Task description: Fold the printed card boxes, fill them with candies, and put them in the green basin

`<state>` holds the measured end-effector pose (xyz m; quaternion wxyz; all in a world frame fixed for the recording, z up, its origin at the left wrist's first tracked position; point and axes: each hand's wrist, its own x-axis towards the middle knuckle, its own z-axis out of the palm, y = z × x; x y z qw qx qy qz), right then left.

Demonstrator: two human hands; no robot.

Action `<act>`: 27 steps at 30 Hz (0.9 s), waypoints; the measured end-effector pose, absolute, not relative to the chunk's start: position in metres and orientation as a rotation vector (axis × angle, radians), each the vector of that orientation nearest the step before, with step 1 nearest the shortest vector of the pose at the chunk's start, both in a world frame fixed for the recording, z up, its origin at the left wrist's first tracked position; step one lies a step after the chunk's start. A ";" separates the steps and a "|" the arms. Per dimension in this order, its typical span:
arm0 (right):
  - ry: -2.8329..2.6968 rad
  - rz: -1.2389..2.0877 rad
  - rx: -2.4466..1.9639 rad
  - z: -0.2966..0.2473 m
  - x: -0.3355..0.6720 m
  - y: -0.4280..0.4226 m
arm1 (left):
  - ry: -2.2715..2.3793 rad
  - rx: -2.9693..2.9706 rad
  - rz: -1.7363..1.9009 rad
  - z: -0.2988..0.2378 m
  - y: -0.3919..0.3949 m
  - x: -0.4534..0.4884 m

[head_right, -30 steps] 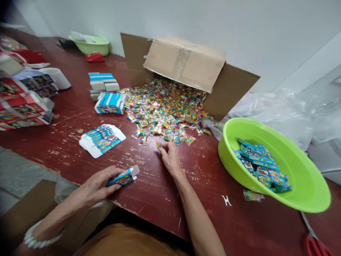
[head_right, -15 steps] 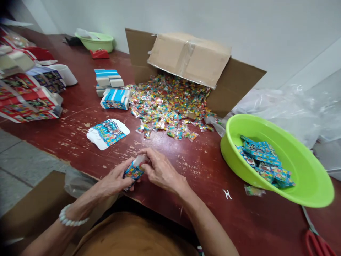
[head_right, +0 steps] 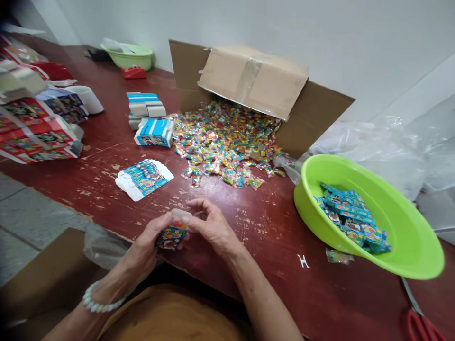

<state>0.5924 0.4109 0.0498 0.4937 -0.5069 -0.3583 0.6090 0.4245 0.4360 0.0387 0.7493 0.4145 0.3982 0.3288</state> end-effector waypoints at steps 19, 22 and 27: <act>-1.114 1.028 -1.096 0.038 0.586 0.400 | 0.813 0.573 0.604 0.047 0.436 0.431; -1.357 0.885 -1.123 0.044 0.588 0.396 | 0.818 0.507 0.591 0.051 0.439 0.431; -1.089 1.303 -1.240 0.046 0.588 0.402 | 0.923 0.672 0.627 0.044 0.435 0.432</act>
